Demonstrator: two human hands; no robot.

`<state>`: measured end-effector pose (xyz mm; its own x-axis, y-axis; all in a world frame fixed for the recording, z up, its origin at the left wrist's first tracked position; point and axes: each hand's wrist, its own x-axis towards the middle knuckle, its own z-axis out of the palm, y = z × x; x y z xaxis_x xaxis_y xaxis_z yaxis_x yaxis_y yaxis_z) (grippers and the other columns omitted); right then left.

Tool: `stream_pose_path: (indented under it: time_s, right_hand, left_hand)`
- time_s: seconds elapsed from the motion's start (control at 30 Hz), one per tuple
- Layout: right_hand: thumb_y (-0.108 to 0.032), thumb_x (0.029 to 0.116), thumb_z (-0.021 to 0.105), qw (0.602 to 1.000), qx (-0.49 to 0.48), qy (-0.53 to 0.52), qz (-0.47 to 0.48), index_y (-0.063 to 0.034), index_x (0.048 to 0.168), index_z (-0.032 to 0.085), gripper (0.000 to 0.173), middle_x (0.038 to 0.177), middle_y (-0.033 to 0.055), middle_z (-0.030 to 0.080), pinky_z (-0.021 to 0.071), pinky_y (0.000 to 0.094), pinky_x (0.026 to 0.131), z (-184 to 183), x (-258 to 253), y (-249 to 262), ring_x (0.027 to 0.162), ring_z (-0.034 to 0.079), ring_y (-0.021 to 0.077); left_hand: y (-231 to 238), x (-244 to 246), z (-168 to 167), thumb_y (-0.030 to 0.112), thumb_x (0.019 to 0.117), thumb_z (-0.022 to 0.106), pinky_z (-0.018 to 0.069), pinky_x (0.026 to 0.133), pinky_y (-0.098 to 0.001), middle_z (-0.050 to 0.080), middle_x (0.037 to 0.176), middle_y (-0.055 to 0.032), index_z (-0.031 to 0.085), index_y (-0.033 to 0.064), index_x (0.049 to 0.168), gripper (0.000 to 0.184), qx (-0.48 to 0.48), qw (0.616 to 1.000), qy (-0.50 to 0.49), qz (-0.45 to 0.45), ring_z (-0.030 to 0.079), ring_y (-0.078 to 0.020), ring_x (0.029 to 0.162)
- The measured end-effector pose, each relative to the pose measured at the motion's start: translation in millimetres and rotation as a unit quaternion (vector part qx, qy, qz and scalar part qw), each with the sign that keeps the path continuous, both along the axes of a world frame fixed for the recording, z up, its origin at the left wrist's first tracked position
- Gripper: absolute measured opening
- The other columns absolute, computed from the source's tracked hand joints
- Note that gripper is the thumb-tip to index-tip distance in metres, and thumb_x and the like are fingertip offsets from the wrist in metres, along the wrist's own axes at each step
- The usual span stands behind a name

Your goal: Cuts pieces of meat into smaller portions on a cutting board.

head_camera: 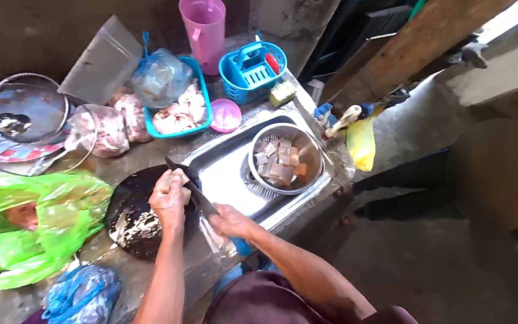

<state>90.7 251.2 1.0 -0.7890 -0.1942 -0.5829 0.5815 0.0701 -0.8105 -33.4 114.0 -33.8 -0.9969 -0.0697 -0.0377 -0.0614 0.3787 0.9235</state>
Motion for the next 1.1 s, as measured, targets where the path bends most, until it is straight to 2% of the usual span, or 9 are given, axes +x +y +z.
stream_pose_path:
  time_s: [0.13,0.23,0.33,0.43,0.5,0.7,0.83,0.93,1.1]
  right_hand:
    - [-0.019,0.1074,0.043,0.995,0.055,0.003,-0.088,-0.0033,0.135,0.052,0.033,0.073,0.0060,0.058,0.0544,0.0331,0.052,20,46,58,0.054,0.059,0.0153]
    - [-0.024,0.1074,0.044,0.960,0.264,-0.048,-0.079,-0.0062,0.141,0.052,0.039,0.090,0.0138,0.067,0.0591,0.0440,0.066,42,76,118,0.072,0.068,0.0248]
    - [-0.029,0.1059,0.044,0.876,0.460,-0.144,-0.025,-0.0108,0.147,0.050,0.045,0.115,0.0226,0.071,0.0516,0.0626,0.095,64,95,170,0.112,0.069,0.0411]
    - [-0.029,0.1054,0.044,0.846,0.508,-0.156,-0.042,-0.0121,0.141,0.055,0.041,0.108,0.0218,0.073,0.0519,0.0618,0.092,64,121,213,0.109,0.069,0.0416]
    - [-0.029,0.1056,0.044,0.849,0.502,-0.158,-0.049,-0.0109,0.137,0.056,0.039,0.105,0.0213,0.072,0.0524,0.0608,0.090,61,136,234,0.106,0.070,0.0407]
    - [-0.028,0.1057,0.043,0.879,0.449,-0.157,-0.041,-0.0096,0.138,0.054,0.039,0.108,0.0212,0.072,0.0529,0.0603,0.090,43,156,268,0.107,0.070,0.0402]
    - [-0.029,0.1046,0.044,0.892,0.427,-0.144,-0.038,-0.0102,0.137,0.054,0.039,0.104,0.0205,0.072,0.0534,0.0599,0.088,33,160,280,0.104,0.071,0.0400]
    - [-0.029,0.1057,0.044,0.902,0.406,-0.141,-0.041,-0.0099,0.138,0.054,0.039,0.105,0.0200,0.072,0.0531,0.0592,0.090,31,164,289,0.105,0.070,0.0395]
    - [-0.028,0.1059,0.044,0.911,0.389,-0.118,-0.069,-0.0070,0.135,0.056,0.037,0.103,0.0205,0.071,0.0533,0.0596,0.088,29,172,302,0.102,0.070,0.0395]
  left_hand:
    - [83,32,19,0.017,0.0987,0.066,0.0594,0.079,-0.0369,0.071,0.112,-0.0132,0.064,0.0003,0.132,0.037,0.163,0.982,-0.082,-0.039,0.069,-0.0167,0.089]
    - [150,48,18,0.019,0.0972,0.070,0.0613,0.073,-0.0433,0.067,0.116,-0.0188,0.052,0.0037,0.144,0.053,0.167,0.965,-0.137,-0.147,0.070,-0.0244,0.085]
    - [197,52,18,0.029,0.0931,0.075,0.0519,0.102,-0.0556,0.044,0.154,-0.0213,0.044,0.0041,0.151,0.070,-0.064,0.945,-0.096,-0.305,0.057,-0.0372,0.128]
    - [229,63,14,0.026,0.0977,0.065,0.0529,0.096,-0.0611,0.062,0.133,-0.0224,0.069,0.0081,0.122,0.030,-0.286,0.824,-0.034,-0.488,0.064,-0.0402,0.116]
    - [249,73,6,0.030,0.1005,0.060,0.0492,0.099,-0.0639,0.067,0.129,-0.0198,0.069,0.0110,0.126,0.033,-0.400,0.695,-0.056,-0.595,0.063,-0.0412,0.120]
    - [284,68,-40,0.014,0.0942,0.067,0.0447,0.104,-0.0655,0.037,0.160,-0.0208,0.042,0.0139,0.155,0.066,-0.500,0.610,0.089,-0.609,0.040,-0.0470,0.143]
    - [297,61,-51,0.010,0.0966,0.059,0.0346,0.115,-0.0618,0.049,0.149,-0.0251,0.049,0.0037,0.147,0.052,-0.522,0.559,0.151,-0.626,0.042,-0.0456,0.142]
    - [308,50,-38,0.012,0.0975,0.060,0.0290,0.119,-0.0605,0.058,0.142,-0.0200,0.057,0.0070,0.142,0.045,-0.510,0.554,0.143,-0.642,0.048,-0.0407,0.138]
    - [307,20,-4,0.009,0.0870,0.077,0.0416,0.110,-0.0586,0.072,0.120,-0.0161,0.073,0.0089,0.122,0.035,-0.389,0.688,0.165,-0.590,0.064,-0.0397,0.117]
